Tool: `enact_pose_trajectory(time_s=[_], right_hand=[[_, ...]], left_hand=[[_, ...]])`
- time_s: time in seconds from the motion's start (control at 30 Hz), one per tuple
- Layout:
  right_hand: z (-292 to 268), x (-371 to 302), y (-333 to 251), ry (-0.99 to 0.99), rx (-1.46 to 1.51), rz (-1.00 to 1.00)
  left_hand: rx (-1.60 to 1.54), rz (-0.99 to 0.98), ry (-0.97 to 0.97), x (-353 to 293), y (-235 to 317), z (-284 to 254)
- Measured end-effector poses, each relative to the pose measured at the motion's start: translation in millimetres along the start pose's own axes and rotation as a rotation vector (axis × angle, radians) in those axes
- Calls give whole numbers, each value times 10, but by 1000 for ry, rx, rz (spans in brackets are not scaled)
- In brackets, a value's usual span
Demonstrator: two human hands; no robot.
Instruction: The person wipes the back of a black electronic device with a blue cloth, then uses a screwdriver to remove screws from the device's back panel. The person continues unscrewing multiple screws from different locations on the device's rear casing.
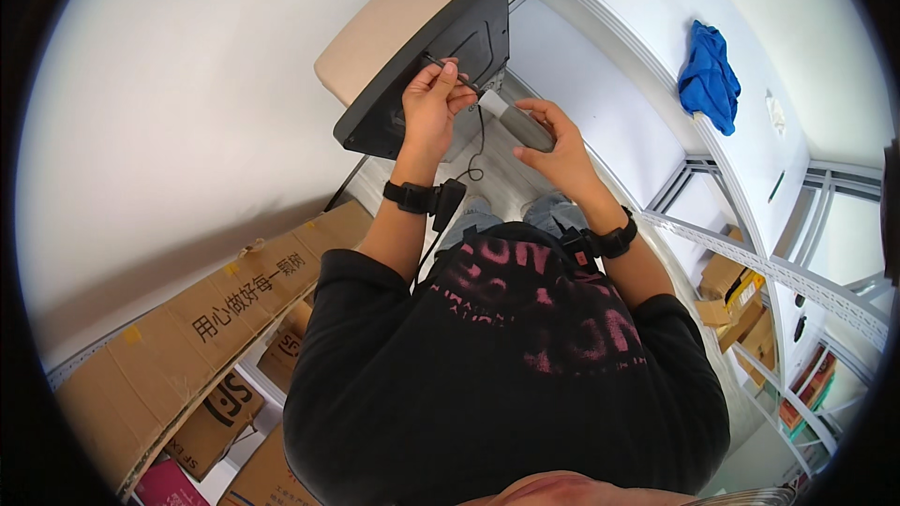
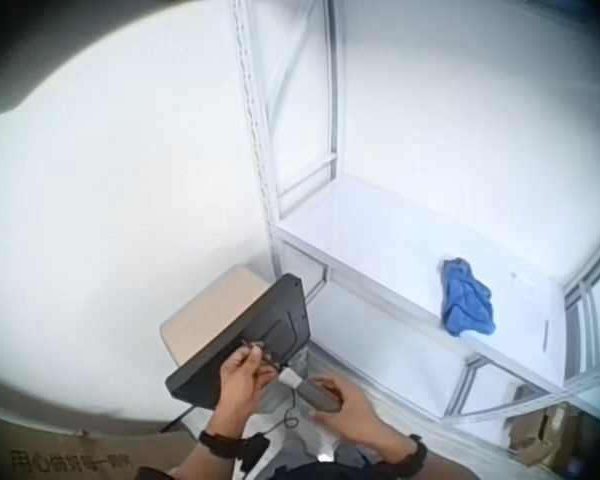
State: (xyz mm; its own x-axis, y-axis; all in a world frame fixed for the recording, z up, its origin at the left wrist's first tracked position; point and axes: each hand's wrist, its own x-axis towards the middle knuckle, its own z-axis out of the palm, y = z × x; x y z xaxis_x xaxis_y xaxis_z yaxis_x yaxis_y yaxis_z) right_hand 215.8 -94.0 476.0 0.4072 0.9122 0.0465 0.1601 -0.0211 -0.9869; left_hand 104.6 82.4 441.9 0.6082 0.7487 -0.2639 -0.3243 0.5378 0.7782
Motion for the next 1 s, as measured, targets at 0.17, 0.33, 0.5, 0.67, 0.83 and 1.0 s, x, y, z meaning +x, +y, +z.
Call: enact_pose_trajectory(time_s=[0.17,0.33,0.5,0.67,0.83,1.0], right_hand=[[-160,15,-93,-161,784,571],[-59,7,-136,-68,283,365],[2,0,-122,-31,288,305],[-128,71,-164,-205,769,590],[-34,38,-71,-88,385,418],[-25,43,35,-133,265,335]], left_hand=[[-6,1,-35,-8,49,25],[-44,-7,-29,-22,54,47],[49,-2,-3,15,22,11],[5,21,-29,4,33,10],[22,4,-42,-35,51,35],[41,-5,-28,-21,42,11]])
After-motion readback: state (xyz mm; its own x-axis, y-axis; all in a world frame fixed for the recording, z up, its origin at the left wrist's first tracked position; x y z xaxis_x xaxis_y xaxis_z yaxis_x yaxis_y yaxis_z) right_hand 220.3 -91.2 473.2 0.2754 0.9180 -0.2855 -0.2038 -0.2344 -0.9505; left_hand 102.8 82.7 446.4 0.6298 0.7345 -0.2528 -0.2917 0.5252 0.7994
